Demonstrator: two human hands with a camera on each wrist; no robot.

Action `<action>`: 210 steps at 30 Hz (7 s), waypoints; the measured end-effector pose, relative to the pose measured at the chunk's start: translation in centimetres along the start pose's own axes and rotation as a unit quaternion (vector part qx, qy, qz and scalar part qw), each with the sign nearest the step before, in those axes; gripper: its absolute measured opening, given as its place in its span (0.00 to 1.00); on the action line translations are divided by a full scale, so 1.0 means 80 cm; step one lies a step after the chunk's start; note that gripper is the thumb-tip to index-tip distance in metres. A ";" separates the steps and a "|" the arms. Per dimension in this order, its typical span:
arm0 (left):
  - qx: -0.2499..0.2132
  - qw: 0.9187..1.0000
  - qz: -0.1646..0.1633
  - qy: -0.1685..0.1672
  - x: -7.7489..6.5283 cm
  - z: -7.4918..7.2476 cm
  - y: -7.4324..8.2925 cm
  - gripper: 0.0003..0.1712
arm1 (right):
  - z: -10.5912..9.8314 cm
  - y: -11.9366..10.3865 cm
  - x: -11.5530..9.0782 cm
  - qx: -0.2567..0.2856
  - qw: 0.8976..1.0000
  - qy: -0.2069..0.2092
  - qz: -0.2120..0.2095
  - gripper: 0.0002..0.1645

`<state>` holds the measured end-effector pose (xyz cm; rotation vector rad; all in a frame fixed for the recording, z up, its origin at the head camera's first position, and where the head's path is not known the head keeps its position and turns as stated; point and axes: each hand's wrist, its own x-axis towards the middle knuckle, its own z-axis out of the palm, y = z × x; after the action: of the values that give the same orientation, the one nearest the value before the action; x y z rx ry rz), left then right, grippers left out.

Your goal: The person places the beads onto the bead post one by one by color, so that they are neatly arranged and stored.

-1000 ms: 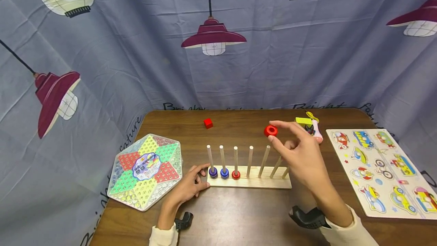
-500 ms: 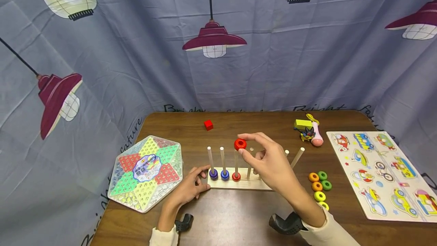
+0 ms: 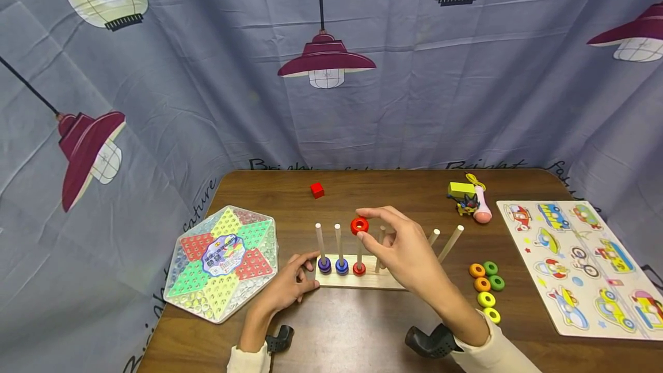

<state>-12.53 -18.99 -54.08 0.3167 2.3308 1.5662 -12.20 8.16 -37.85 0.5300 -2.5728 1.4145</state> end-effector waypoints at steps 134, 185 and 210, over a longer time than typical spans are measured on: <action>0.005 1.000 0.005 -0.002 -0.002 0.000 -0.001 0.35 | -0.084 -0.004 -0.032 -0.007 0.988 0.152 0.006 0.20; 0.005 1.000 0.007 0.004 0.001 0.000 -0.003 0.35 | -0.057 0.029 -0.030 -0.003 0.995 0.099 -0.016 0.25; -0.004 1.000 -0.002 0.000 0.000 -0.001 -0.002 0.36 | -0.082 0.198 -0.176 -0.078 0.911 0.175 0.365 0.33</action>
<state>-12.59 -19.07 -54.20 0.3085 2.3229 1.5741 -5.38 24.71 -50.98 -0.7287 -2.6295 1.2778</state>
